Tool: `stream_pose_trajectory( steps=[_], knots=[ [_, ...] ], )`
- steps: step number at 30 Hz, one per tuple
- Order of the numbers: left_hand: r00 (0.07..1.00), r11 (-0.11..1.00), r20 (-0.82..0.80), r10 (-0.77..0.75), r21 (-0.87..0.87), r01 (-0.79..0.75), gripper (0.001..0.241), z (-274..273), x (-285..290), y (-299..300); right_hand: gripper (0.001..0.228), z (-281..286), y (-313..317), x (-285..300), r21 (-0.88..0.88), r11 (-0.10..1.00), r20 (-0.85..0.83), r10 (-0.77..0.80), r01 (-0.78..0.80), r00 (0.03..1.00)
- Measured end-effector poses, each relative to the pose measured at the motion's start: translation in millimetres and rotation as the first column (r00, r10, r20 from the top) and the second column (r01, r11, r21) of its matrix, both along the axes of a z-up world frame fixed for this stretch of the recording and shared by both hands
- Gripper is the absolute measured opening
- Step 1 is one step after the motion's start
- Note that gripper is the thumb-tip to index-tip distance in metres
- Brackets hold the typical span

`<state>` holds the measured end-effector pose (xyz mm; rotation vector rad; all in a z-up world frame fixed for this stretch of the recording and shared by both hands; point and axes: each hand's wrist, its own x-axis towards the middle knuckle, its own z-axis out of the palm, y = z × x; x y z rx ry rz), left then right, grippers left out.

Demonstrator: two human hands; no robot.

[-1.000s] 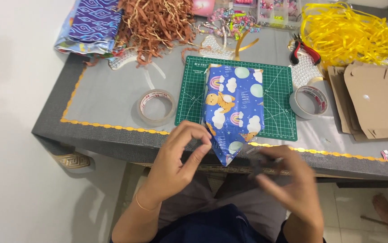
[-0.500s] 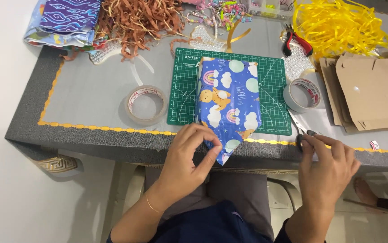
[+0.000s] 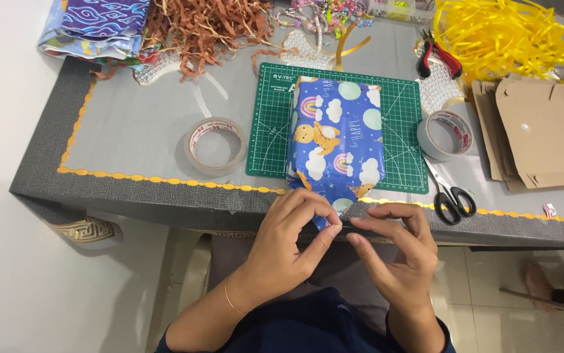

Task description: The person wraps a small box with patterned paper, folds the edges, and secures them with clear tape. They then tie a yellow ribbon around the wrapped gift and place it on the table.

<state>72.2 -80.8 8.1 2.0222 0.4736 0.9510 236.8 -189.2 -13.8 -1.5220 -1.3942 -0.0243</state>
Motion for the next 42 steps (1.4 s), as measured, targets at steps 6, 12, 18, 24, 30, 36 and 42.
stream_pose_trajectory(
  steps=[6, 12, 18, 24, 30, 36, 42],
  knots=[
    [0.999, 1.000, -0.032, -0.010, -0.003, 0.010, 0.010, -3.3, 6.8, -1.5, 0.005, 0.2, 1.9, 0.3, -0.051, 0.998, -0.015, 0.033, -0.034, 0.999],
    [0.943, 0.900, 0.132, 0.306, 0.284, -0.332, 0.053, -35.6, 11.1, 24.7, 0.012, -19.6, 1.2, 14.4, -0.035, 0.999, 0.112, -0.017, 0.022, 0.994],
    [0.983, 0.899, -0.040, 0.182, 0.412, -0.149, 0.034, -39.7, 17.2, 55.9, 0.043, -50.4, 8.4, 29.3, -0.045, 0.981, 0.456, 0.186, -0.186, 0.870],
    [0.987, 0.892, 0.007, 0.159, 0.427, -0.147, 0.032, -53.6, 19.1, 61.9, 0.044, -68.2, 24.1, 24.5, 0.139, 0.982, 0.541, 0.034, -0.129, 0.840],
    [0.985, 0.930, 0.086, 0.152, 0.325, -0.172, 0.031, -65.0, 25.4, 64.7, 0.041, -44.8, 57.7, 29.1, 0.351, 0.935, 0.346, -0.081, -0.049, 0.935],
    [0.989, 0.952, 0.092, 0.113, 0.275, -0.135, 0.029, -57.2, 23.1, 62.9, 0.046, -49.7, 72.7, 29.9, 0.450, 0.893, 0.322, -0.157, -0.005, 0.934],
    [0.975, 0.907, 0.103, 0.196, 0.360, -0.221, 0.022, -59.5, 30.7, 64.8, 0.044, -58.9, 73.6, 30.4, 0.489, 0.871, 0.327, -0.222, 0.036, 0.919]
  ],
)
